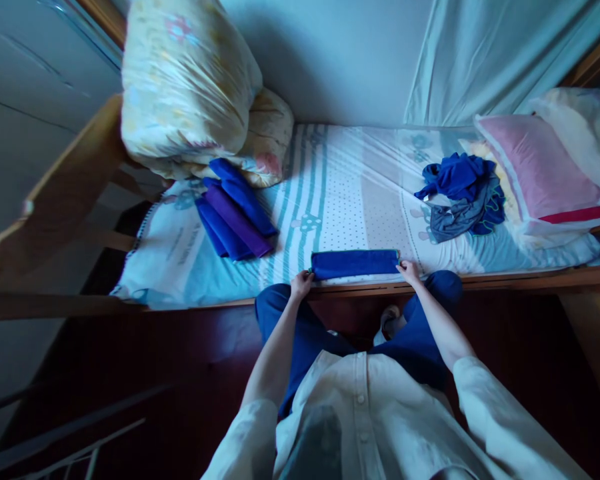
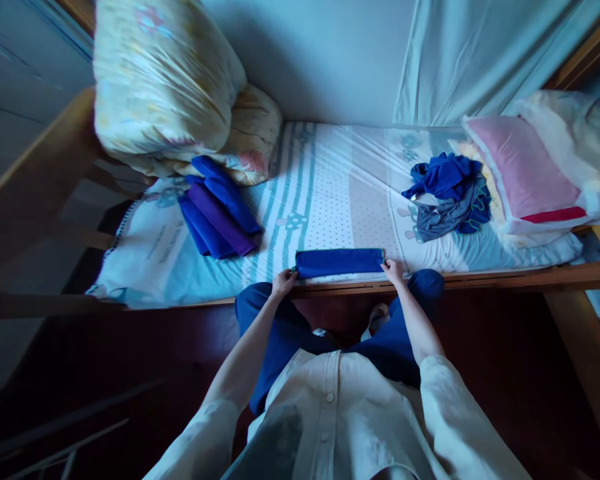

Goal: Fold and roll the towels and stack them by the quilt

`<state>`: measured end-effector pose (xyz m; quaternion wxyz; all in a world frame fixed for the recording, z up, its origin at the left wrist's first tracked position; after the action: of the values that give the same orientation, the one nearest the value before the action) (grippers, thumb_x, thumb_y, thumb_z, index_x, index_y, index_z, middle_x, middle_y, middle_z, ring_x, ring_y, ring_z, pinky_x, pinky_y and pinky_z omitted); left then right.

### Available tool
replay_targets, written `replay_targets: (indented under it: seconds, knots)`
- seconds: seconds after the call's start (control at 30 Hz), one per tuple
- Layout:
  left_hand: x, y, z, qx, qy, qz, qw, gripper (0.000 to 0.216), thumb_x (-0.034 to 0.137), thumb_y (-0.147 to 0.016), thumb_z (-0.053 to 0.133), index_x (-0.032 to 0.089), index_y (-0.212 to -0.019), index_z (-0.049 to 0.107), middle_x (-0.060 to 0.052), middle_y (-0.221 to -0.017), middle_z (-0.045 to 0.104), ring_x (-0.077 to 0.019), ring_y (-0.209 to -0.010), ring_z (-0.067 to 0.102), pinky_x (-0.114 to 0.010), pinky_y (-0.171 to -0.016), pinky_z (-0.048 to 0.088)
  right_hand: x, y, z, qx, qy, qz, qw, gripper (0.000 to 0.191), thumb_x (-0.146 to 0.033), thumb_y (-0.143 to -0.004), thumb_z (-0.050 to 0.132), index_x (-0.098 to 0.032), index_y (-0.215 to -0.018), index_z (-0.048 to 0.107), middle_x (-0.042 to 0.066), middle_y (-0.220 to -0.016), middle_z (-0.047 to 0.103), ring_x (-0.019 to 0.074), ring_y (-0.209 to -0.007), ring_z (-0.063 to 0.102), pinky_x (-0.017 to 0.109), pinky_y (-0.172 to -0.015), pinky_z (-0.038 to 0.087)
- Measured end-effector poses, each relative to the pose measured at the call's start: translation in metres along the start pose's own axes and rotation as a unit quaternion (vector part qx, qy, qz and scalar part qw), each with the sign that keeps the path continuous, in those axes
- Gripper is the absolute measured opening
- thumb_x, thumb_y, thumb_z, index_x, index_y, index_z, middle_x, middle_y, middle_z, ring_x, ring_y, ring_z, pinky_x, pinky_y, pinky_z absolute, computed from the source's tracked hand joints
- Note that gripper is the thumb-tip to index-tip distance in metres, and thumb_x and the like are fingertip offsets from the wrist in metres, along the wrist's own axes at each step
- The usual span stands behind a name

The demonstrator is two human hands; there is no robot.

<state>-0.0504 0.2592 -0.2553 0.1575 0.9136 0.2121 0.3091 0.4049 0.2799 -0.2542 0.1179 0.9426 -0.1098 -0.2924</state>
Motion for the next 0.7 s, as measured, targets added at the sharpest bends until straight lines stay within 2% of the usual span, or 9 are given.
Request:
replay_targets:
  seconds: [0.17,0.3,0.53,0.7]
  knots:
    - [-0.003,-0.016,0.011,-0.004,-0.011,-0.026,1.0,0.031,0.031,-0.095,0.055,0.01,-0.108,0.074,-0.017,-0.106,0.078,-0.0288,-0.109,0.071,-0.034,-0.094,0.052,0.009,-0.01,0.012,0.005,0.038,0.046,0.998,0.014,-0.03,-0.088,0.068,-0.018,-0.086,0.075,0.011,-0.09,0.078,0.0257,-0.092,0.071,0.033,-0.082,0.053]
    - [-0.005,-0.023,0.016,0.0,-0.009,-0.033,0.999,0.031,0.031,-0.094,0.055,0.011,-0.106,0.074,-0.017,-0.105,0.078,-0.0281,-0.107,0.072,-0.033,-0.093,0.053,0.013,-0.014,0.017,-0.006,0.065,0.076,0.995,0.02,-0.035,-0.089,0.067,-0.019,-0.096,0.077,0.009,-0.094,0.078,0.0243,-0.097,0.07,0.031,-0.083,0.051]
    - [-0.007,-0.02,0.016,0.017,-0.001,-0.034,0.999,0.03,0.032,-0.094,0.055,0.014,-0.108,0.074,-0.015,-0.103,0.079,-0.0278,-0.108,0.072,-0.032,-0.09,0.053,0.006,-0.012,0.017,-0.031,0.099,0.119,0.987,0.027,-0.04,-0.094,0.062,-0.02,-0.106,0.076,0.012,-0.106,0.077,0.0263,-0.111,0.067,0.033,-0.091,0.05]
    - [-0.004,-0.013,0.008,0.031,0.01,-0.029,0.999,0.029,0.035,-0.092,0.058,0.016,-0.108,0.074,-0.014,-0.098,0.08,-0.0274,-0.106,0.073,-0.031,-0.089,0.053,-0.005,0.0,0.009,-0.041,0.134,0.125,0.982,0.025,-0.034,-0.096,0.062,-0.018,-0.11,0.075,0.015,-0.115,0.075,0.03,-0.119,0.064,0.04,-0.097,0.049]
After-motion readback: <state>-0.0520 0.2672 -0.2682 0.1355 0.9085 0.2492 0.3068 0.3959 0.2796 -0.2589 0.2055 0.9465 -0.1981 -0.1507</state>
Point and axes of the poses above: each hand's wrist, its own y-axis away from the middle knuckle, its own z-axis out of the palm, x = y × z, the point moved 8 cm from there along -y, towards the middle knuckle
